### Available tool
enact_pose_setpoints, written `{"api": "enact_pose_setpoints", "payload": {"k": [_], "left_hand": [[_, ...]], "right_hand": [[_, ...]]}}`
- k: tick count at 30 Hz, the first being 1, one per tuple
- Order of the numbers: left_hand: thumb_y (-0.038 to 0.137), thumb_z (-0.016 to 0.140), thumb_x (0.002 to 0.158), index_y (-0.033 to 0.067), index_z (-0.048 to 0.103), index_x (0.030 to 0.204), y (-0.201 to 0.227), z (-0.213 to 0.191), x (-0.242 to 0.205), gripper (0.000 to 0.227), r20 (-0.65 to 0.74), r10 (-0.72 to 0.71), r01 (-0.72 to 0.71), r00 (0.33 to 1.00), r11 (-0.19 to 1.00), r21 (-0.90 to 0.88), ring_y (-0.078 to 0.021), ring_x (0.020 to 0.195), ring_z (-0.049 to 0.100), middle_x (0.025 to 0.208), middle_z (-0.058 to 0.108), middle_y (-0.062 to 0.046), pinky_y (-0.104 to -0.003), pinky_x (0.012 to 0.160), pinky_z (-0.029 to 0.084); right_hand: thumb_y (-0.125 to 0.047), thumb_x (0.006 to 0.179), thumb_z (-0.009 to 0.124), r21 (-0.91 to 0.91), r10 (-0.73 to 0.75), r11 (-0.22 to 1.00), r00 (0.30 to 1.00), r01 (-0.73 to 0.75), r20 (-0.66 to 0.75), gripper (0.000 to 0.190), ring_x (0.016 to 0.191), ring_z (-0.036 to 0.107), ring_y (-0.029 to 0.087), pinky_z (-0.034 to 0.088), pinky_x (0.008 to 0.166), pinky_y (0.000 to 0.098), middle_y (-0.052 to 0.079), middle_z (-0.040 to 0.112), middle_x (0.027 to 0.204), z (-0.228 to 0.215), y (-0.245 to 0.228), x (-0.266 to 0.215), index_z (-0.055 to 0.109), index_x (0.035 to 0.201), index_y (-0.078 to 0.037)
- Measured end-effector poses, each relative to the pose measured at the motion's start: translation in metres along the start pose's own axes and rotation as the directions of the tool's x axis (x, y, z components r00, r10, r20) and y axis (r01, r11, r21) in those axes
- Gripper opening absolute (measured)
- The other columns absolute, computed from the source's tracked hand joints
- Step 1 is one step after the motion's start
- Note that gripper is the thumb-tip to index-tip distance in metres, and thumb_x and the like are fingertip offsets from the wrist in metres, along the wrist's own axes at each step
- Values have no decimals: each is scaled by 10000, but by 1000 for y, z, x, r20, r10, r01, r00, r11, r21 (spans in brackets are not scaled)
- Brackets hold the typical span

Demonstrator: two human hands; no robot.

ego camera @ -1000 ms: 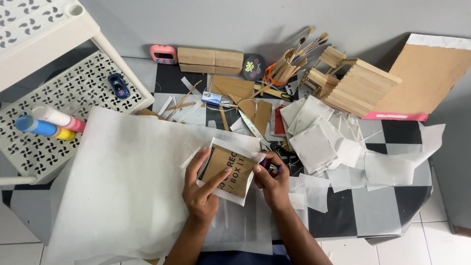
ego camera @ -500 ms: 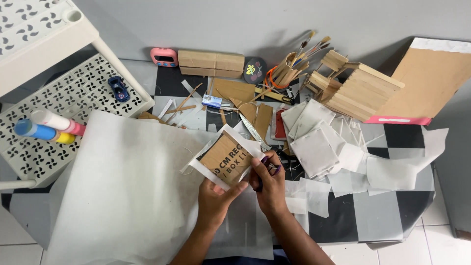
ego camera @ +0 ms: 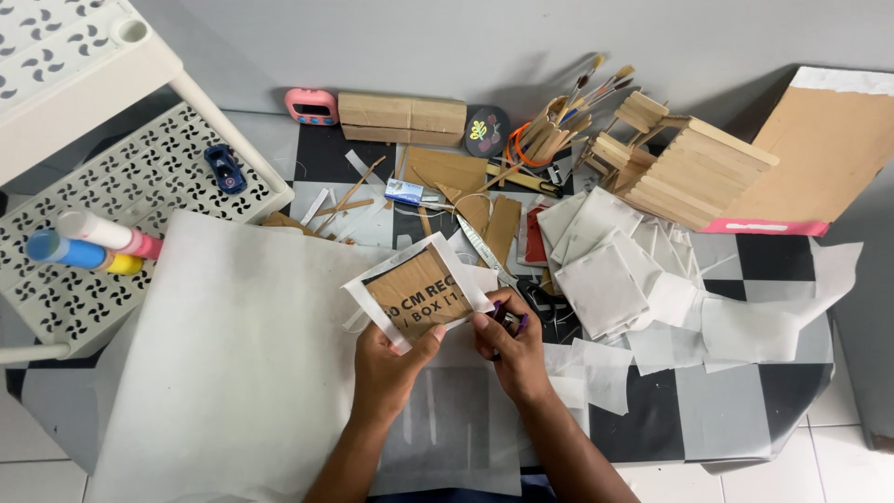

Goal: Cutting a piece of white protective material and wrapping it around a small cardboard piece.

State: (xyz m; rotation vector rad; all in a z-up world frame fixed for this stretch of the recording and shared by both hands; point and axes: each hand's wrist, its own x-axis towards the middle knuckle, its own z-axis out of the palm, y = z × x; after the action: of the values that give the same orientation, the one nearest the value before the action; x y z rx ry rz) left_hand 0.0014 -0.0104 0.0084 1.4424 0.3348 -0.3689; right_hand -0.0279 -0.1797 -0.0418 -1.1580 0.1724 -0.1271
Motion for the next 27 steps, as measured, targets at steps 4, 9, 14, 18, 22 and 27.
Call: {"api": "enact_pose_setpoints", "payload": {"k": [4,9,14,18,22,27], "left_hand": [[204,810,759,52,750,964,-21,4,2,262,-22,97,-98,995,992,-78,-201,813,742,888,789,-71,-347,751,628],[117,877,737,6,685,1170,-37,18,-2,487,118,312,-251,943,897,-364,-303,1085,755,1137,770,-162,-412,952,636],[42,823,796,28,670,1142,-39,27,3,379,-84,309,-316,947,867,-385,-246,1032,739,1063,749,-123,-383,949,619],[67,776,841,10,730,991,-28,14,4,168,-163,292,-328,942,902,-281,-211,957,748,950,780,-116,-334,906,602],[-38,758,770,-31,704,1162,-23,8,13,396,-257,111,-206,960,901,-382,-231,1089,731,1150,758,-114,-381,1001,596],[-16,715,809,41,584,1294,-34,3,18,505,-212,220,-294,952,852,-433,-255,1019,708,1169,706,-112,-406,886,629]], "right_hand": [[-138,937,706,53,12,999,1000,-12,-1,185,455,387,111,299,426,248,34,465,574,6,3,0,543,889,-65],[-97,939,693,177,79,981,997,-76,-11,175,494,384,97,268,425,232,82,609,700,4,14,-3,525,891,-86],[-213,939,725,-110,82,991,997,-82,-7,198,515,430,90,350,457,249,-9,475,663,14,-5,-4,587,980,-77],[-444,1035,476,-772,-94,585,966,249,240,524,926,608,211,476,834,314,93,576,1146,27,-41,-11,560,1369,-49],[-223,1047,569,-852,-209,224,877,474,433,444,1018,626,309,540,878,423,162,595,1173,13,-11,-10,525,1405,35],[-534,860,757,-867,-265,139,861,479,434,616,1085,579,313,506,919,476,109,606,1228,20,-20,-13,670,1309,-122]]}}
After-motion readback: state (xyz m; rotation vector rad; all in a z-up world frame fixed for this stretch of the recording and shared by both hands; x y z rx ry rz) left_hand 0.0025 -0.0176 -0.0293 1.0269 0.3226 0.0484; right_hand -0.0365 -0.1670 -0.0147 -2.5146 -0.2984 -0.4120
